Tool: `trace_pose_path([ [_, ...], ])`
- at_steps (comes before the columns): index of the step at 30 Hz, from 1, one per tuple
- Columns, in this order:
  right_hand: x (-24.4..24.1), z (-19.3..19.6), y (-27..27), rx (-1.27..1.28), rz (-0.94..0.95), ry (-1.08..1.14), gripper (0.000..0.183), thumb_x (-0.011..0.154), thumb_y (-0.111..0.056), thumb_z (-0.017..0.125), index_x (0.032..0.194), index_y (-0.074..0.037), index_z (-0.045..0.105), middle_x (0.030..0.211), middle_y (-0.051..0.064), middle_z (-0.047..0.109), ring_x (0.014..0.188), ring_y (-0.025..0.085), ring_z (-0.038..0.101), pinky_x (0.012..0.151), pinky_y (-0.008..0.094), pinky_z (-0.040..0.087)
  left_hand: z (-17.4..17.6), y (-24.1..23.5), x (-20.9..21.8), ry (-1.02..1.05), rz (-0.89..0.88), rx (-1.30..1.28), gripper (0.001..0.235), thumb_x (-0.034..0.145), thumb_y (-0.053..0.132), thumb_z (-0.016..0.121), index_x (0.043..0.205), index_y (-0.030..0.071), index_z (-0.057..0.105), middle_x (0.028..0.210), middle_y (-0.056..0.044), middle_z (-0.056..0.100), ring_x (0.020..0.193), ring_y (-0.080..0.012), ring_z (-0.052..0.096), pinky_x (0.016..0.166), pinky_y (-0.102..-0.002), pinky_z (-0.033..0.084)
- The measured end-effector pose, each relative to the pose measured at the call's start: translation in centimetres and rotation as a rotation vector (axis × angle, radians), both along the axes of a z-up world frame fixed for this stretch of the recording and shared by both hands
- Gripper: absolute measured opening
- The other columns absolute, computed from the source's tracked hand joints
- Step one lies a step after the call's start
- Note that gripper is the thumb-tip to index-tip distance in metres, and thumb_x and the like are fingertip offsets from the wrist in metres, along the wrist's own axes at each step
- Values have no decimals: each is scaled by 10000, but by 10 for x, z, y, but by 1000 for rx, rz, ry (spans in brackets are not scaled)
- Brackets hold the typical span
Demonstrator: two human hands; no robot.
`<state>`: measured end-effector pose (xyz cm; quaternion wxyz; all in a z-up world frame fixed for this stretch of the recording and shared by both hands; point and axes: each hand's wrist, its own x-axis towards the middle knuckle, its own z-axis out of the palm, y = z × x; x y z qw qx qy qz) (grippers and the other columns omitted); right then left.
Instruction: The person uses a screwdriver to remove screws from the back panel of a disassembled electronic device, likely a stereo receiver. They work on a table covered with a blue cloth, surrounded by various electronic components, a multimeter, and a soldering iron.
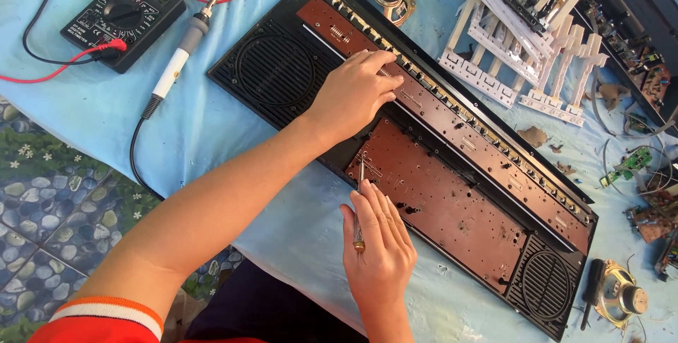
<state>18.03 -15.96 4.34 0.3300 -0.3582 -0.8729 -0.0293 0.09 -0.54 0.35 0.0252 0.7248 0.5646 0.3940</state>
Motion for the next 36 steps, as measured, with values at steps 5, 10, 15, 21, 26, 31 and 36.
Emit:
trace_pose_path([
  [5, -2, 19, -9, -155, 17, -127, 349, 1003, -101, 650, 1324, 30, 610, 1368, 187, 668, 1272, 332, 668, 1061, 399, 559, 4, 1, -1, 3, -4, -10, 238, 932, 128, 740, 1163, 79, 776, 1340, -166, 621, 1143, -355, 602, 955, -465, 545],
  [10, 3, 14, -9, -163, 37, -161, 347, 1012, -73, 625, 1343, 28, 599, 1393, 187, 652, 1291, 334, 654, 1061, 390, 547, 1, -1, 1, 2, 0, -38, 248, 936, 162, 738, 1174, 105, 777, 1338, -150, 625, 1148, -326, 599, 960, -442, 530],
  [15, -1, 18, -6, -98, 42, -157, 346, 991, -128, 696, 1302, 16, 643, 1333, 181, 693, 1247, 315, 686, 1024, 380, 577, 1, 0, 0, -2, 2, -15, 241, 926, 139, 743, 1161, 94, 774, 1332, -168, 628, 1156, -350, 600, 967, -460, 530],
  [21, 3, 15, -5, -112, 34, -193, 299, 1006, -90, 641, 1284, 20, 635, 1336, 193, 684, 1236, 309, 685, 1032, 381, 566, 0, 1, -1, 1, -2, -20, 254, 927, 143, 739, 1173, 91, 776, 1331, -151, 627, 1144, -336, 601, 972, -441, 528],
  [26, 6, 12, -5, -145, 34, -262, 316, 1019, -74, 589, 1322, 17, 592, 1396, 177, 644, 1291, 302, 642, 1066, 367, 539, -1, 2, -1, -10, -3, -21, 253, 918, 138, 746, 1164, 87, 778, 1333, -159, 628, 1149, -338, 603, 970, -444, 526],
  [31, 10, 14, -5, -231, 57, -273, 327, 1021, -64, 558, 1342, -5, 559, 1460, 190, 594, 1339, 324, 603, 1060, 395, 539, -1, 3, -1, -14, -3, -33, 257, 916, 137, 745, 1166, 88, 779, 1336, -172, 631, 1175, -345, 599, 1003, -444, 511],
  [36, 12, 15, -3, -195, 97, -244, 310, 1001, 5, 557, 1308, 40, 581, 1421, 219, 614, 1312, 327, 628, 1038, 393, 562, -4, 5, -1, 11, 1, -13, 245, 902, 137, 757, 1142, 95, 782, 1337, -165, 631, 1180, -335, 608, 1027, -441, 508],
])
